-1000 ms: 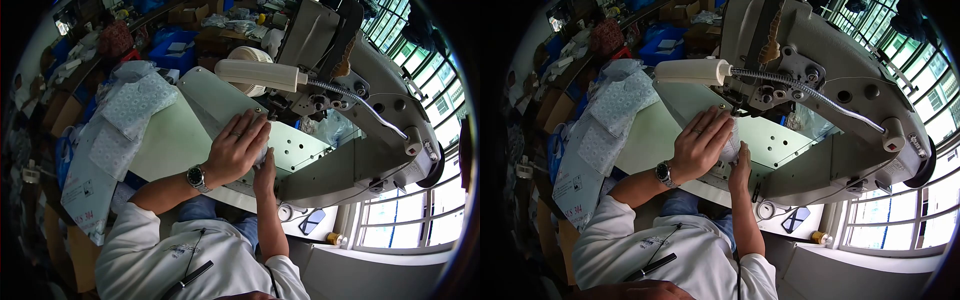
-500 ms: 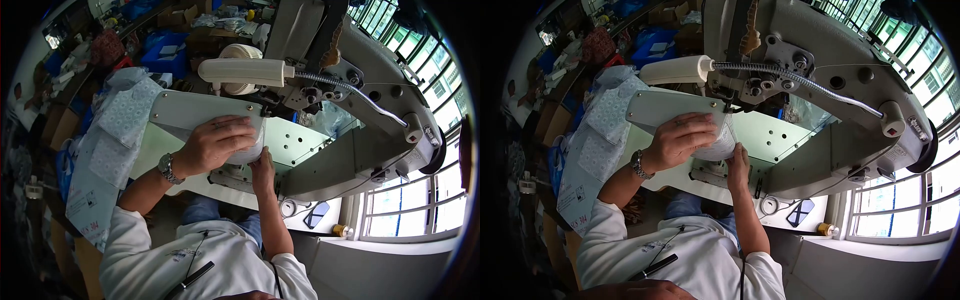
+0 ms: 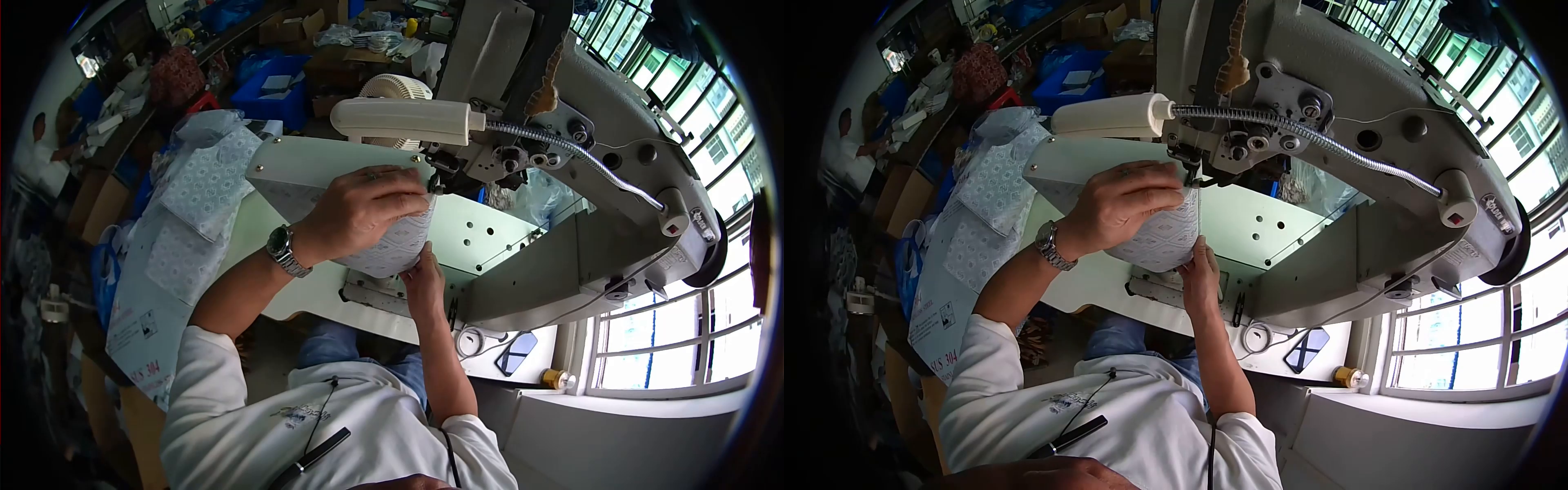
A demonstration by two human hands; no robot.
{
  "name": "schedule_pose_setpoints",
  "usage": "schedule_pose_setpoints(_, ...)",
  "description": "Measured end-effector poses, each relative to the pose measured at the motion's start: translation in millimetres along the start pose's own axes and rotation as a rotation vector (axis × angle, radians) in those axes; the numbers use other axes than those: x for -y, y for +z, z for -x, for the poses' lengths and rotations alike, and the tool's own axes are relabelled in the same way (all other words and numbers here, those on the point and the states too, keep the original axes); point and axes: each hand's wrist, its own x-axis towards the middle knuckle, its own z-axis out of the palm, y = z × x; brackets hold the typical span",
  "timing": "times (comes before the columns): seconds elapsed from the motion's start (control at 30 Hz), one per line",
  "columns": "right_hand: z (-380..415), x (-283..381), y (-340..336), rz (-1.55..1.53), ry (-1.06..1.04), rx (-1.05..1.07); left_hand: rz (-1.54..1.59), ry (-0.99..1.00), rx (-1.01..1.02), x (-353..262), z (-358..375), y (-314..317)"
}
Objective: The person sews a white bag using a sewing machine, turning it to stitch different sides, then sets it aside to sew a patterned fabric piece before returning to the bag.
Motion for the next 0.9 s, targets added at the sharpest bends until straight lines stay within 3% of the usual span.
schedule_pose_setpoints(0.17, 3, 3, 1, 0.018, 0.023, -0.005, 0.022, -0.010, -0.007, 5, -7, 0)
schedule_pose_setpoints(0.3, 5, -2, -8, 0.035, 0.038, -0.053, 0.538, -0.444, 0.476, 32, -42, -29)
schedule_pose_setpoints(0.37, 6, -1, -11, 0.041, 0.031, -0.041, 0.375, -0.478, 0.580, 50, -64, -33)
schedule_pose_setpoints(0.43, 7, 2, -9, 0.052, 0.037, -0.053, 0.078, -0.382, 0.927, 65, -84, -30)
schedule_pose_setpoints(0.57, 5, -1, -15, 0.063, 0.027, -0.047, 0.167, -0.227, 0.971, 91, -82, -11)
schedule_pose_setpoints(0.63, 10, 0, -11, 0.086, -0.011, -0.098, 0.242, -0.402, 0.957, 81, -76, -13)
schedule_pose_setpoints(0.77, 13, -14, -16, 0.105, -0.028, -0.167, 0.154, -0.459, 0.939, 46, -76, -34)
schedule_pose_setpoints(0.83, 17, -26, -22, 0.103, 0.003, -0.193, 0.191, -0.640, 0.955, 29, -74, -40)
schedule_pose_setpoints(0.87, 20, -31, -27, 0.099, 0.001, -0.193, 0.189, -0.637, 0.957, 25, -65, -34)
schedule_pose_setpoints(0.9, 24, -33, -28, 0.077, 0.043, -0.091, 0.076, -0.575, 0.813, 22, -52, -24)
